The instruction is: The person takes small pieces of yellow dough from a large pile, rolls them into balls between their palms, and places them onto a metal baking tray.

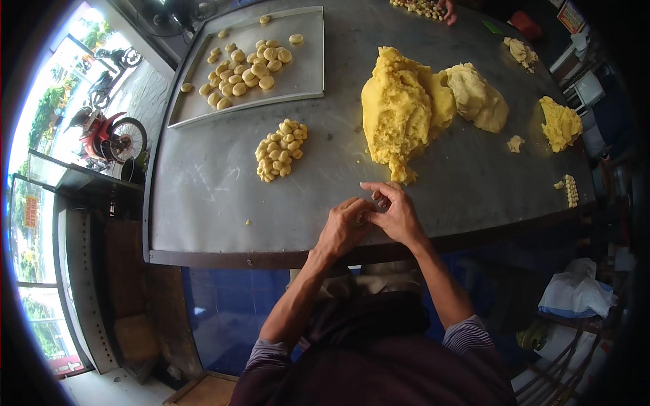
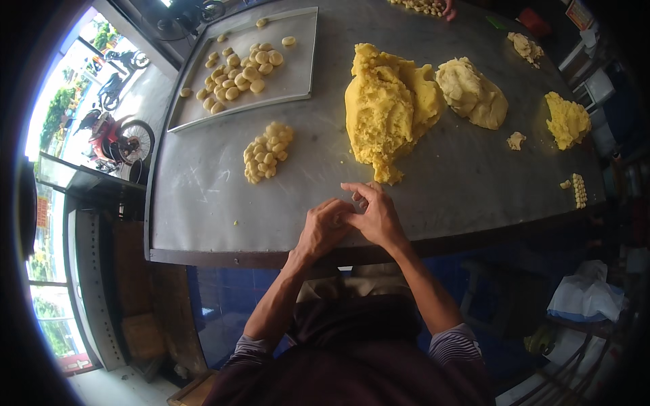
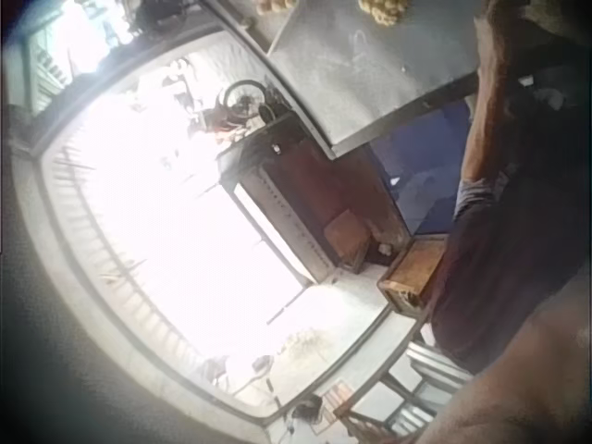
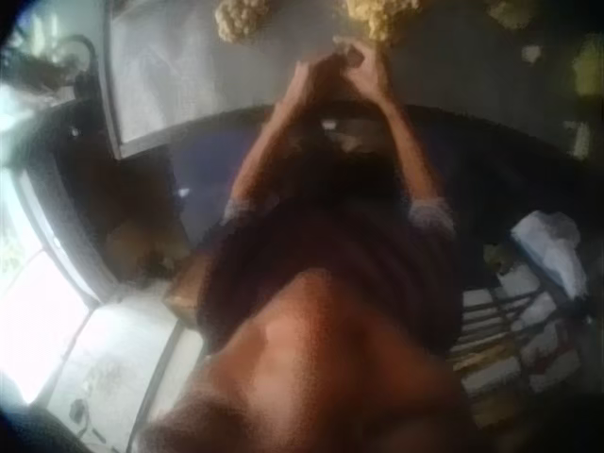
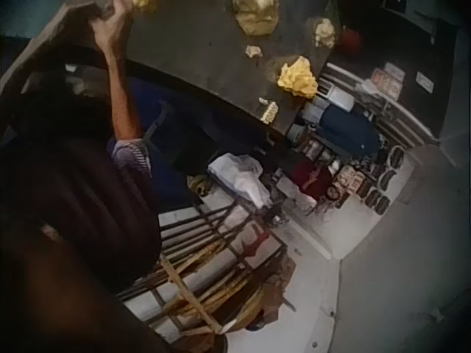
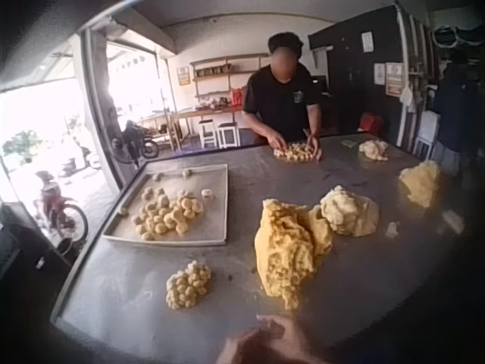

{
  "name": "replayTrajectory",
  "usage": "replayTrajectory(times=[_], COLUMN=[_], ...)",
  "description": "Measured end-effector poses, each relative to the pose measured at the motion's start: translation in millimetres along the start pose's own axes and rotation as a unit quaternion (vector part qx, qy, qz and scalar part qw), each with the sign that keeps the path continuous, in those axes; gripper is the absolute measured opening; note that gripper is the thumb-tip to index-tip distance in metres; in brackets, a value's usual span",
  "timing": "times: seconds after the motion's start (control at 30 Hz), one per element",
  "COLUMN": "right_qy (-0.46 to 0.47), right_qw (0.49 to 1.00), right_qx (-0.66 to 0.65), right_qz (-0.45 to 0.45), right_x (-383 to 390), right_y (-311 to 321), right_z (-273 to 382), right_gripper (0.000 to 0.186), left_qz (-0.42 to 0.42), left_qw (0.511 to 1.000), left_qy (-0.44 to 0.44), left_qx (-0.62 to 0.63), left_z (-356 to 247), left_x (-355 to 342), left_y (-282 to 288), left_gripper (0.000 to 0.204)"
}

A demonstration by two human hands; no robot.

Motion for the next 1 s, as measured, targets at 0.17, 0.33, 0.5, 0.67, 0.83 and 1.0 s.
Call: replayTrajectory(times=[0.17, 0.33, 0.5, 0.67, 0.83, 1.0], right_qy=[0.1, 0.083, 0.1, 0.05, 0.092, 0.086], right_qw=[0.962, 0.926, 0.935, 0.938, 0.889, 0.903], right_qx=[0.193, 0.296, 0.254, 0.233, 0.399, 0.394], right_qz=[-0.164, -0.217, -0.227, -0.253, -0.205, -0.147], right_x=[-3, -13, 17, -1, -23, -33], right_y=[31, 30, 36, 49, 26, 38], right_z=[14, -16, -36, -34, -22, -17], right_gripper=[0.045, 0.042, 0.029, 0.029, 0.049, 0.033], left_qz=[-0.081, -0.118, -0.108, -0.036, -0.051, -0.108], left_qw=[0.996, 0.97, 0.949, 0.991, 0.959, 0.951], left_qy=[0.013, 0.123, 0.133, 0.11, -0.045, -0.044], left_qx=[-0.016, 0.174, 0.264, 0.066, -0.275, -0.287], left_z=[-4, 3, 13, 0, 0, 8], left_x=[0, 0, 11, 9, 7, 8], left_y=[7, 17, 37, 42, 42, 66], left_gripper=[0.018, 0.042, 0.034, 0.022, 0.017, 0.015])
Point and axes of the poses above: each hand's wrist, its own x-axis away from the middle knuckle, its own y-axis out of the back of the hand, z = x × y, the point moved 3 cm from there along -x, towards the middle knuckle, and after that the axes turned 6 degrees about x, right-handed, at the moved point
